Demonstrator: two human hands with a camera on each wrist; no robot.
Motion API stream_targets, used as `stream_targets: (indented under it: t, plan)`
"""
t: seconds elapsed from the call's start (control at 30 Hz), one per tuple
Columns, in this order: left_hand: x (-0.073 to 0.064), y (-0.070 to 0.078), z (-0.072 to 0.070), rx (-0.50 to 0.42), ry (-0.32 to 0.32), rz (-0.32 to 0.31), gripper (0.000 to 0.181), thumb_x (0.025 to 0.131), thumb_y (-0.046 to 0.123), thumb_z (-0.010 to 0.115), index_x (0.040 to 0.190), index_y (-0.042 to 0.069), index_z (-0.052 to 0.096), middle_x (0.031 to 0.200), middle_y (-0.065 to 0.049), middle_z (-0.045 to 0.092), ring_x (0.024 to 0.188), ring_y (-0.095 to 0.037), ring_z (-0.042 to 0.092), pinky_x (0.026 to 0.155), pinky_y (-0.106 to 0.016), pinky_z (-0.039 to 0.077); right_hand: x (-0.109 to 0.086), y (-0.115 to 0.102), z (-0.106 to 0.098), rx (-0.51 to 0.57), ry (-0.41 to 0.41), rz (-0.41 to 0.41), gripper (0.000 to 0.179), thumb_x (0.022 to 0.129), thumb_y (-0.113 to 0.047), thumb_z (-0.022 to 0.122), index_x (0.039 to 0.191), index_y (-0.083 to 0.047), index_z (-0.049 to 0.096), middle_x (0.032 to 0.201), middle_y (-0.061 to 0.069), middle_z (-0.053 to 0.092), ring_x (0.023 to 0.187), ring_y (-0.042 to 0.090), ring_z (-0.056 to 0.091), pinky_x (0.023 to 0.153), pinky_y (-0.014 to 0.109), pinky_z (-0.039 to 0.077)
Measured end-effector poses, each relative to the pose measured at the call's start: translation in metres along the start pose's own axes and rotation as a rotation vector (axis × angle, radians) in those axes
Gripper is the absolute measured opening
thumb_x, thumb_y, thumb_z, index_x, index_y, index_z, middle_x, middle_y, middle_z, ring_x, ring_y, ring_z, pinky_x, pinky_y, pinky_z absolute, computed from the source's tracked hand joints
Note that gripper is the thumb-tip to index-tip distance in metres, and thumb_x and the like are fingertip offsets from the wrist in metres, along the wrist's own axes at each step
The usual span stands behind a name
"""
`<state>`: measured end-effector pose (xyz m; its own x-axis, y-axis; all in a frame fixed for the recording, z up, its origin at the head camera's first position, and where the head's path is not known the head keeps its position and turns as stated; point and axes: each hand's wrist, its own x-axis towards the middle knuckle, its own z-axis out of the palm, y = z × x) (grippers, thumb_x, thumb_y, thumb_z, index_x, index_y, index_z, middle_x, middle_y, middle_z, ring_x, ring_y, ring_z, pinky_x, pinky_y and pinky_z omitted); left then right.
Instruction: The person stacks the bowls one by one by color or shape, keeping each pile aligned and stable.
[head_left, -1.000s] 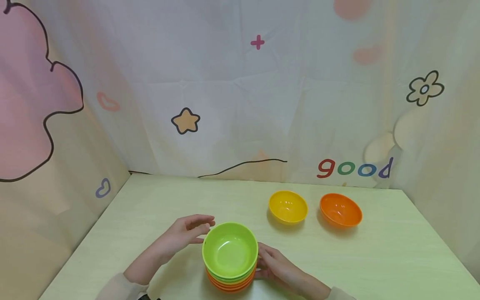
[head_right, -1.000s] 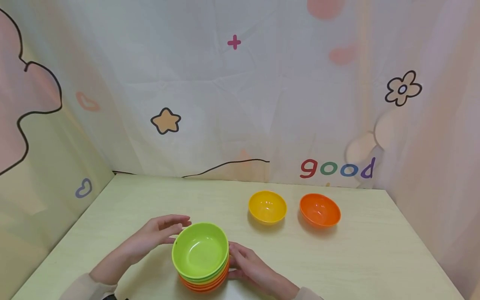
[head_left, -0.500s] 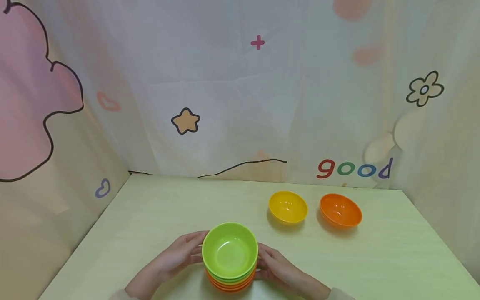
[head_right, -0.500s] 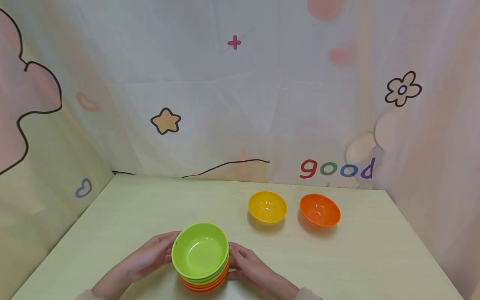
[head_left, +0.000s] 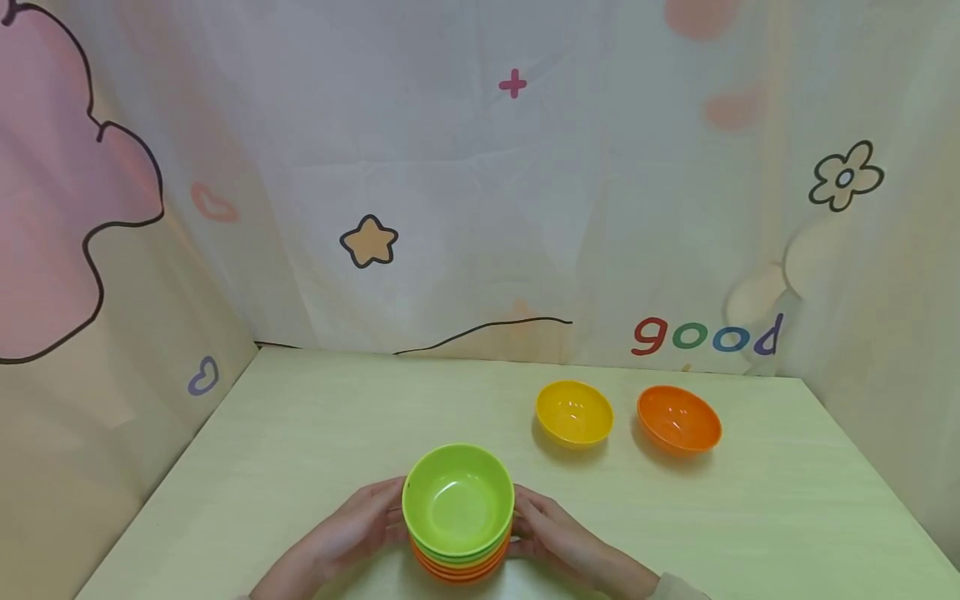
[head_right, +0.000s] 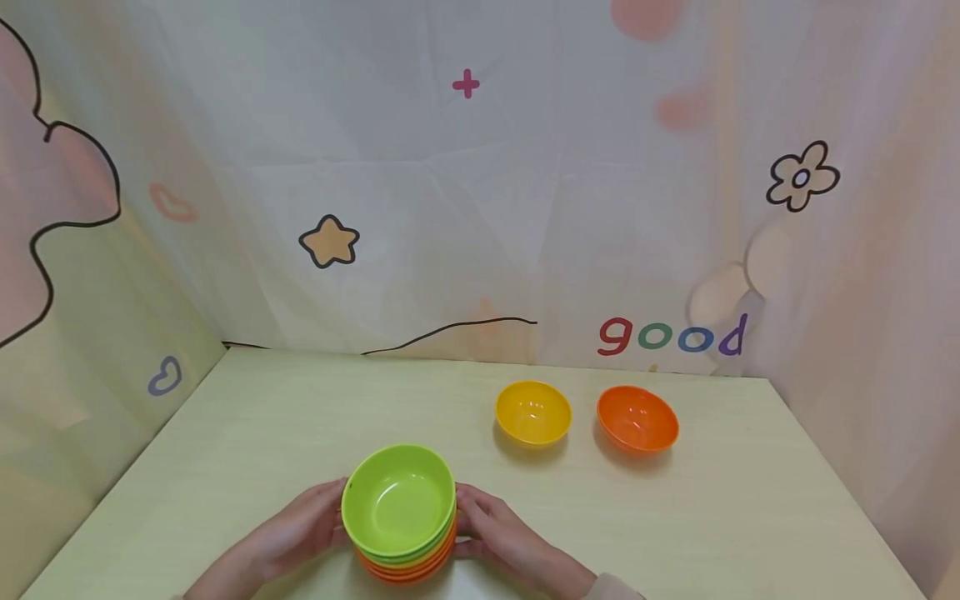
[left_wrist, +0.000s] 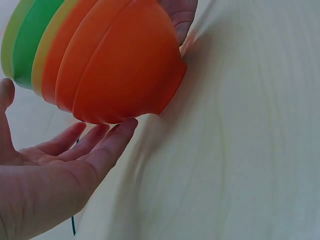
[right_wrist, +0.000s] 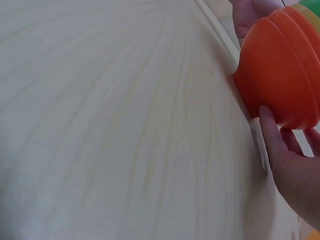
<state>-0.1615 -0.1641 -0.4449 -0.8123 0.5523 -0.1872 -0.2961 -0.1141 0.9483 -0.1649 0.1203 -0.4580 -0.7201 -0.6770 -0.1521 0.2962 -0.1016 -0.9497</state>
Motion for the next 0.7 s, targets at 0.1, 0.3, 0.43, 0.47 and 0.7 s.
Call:
stream_targets:
  t: [0.1,0.3,0.43,0.47,0.7]
  plan:
    - [-0.0006,-0.0029,0.0007,-0.017,-0.023,0.011,0.068,0.096,0.041,0.042,0.140,-0.010,0.025,0.136,-0.014,0.047,0.118,-0.016,0.051,0.098,-0.036,0.043,0.0001,0.0005,-0.0003,0.002,0.002,0.003,0.064,0.098,-0.040,0.038,0.144,0.001,0.021,0.133,0.015,0.048,0.107,0.019,0.056,0.089,0.037,0.050]
    - [-0.0017,-0.0062,0.0009,-0.045,-0.074,0.011,0.069,0.096,0.042,0.040,0.141,-0.008,0.024,0.138,-0.014,0.045,0.121,-0.017,0.047,0.102,-0.039,0.039,0.0003,0.0008,-0.0003,-0.004,0.007,0.008,0.065,0.097,-0.041,0.039,0.144,0.001,0.022,0.133,0.015,0.048,0.108,0.019,0.056,0.089,0.037,0.050]
    - [-0.0023,-0.0065,-0.0004,-0.086,-0.138,0.019,0.055,0.098,0.039,0.037,0.137,-0.001,0.037,0.129,-0.007,0.054,0.117,-0.017,0.051,0.098,-0.040,0.043,0.0003,0.0008,-0.0004,-0.005,0.009,0.007,0.064,0.097,-0.041,0.038,0.144,0.001,0.023,0.132,0.015,0.049,0.108,0.019,0.056,0.089,0.037,0.050]
    - [-0.0023,-0.0067,-0.0008,-0.096,-0.156,0.026,0.051,0.099,0.038,0.035,0.135,0.002,0.040,0.127,-0.006,0.055,0.116,-0.017,0.052,0.097,-0.040,0.044,0.0003,0.0009,-0.0006,-0.006,0.008,0.005,0.064,0.097,-0.041,0.039,0.144,0.001,0.023,0.132,0.015,0.049,0.108,0.019,0.056,0.089,0.037,0.050]
    - [-0.0028,-0.0075,-0.0004,-0.143,-0.184,0.036,0.041,0.100,0.035,0.033,0.128,0.008,0.048,0.118,-0.003,0.059,0.112,-0.017,0.054,0.092,-0.039,0.047,0.0003,0.0013,-0.0017,-0.004,-0.001,0.001,0.064,0.097,-0.041,0.039,0.143,0.001,0.023,0.131,0.014,0.050,0.107,0.018,0.056,0.089,0.037,0.050]
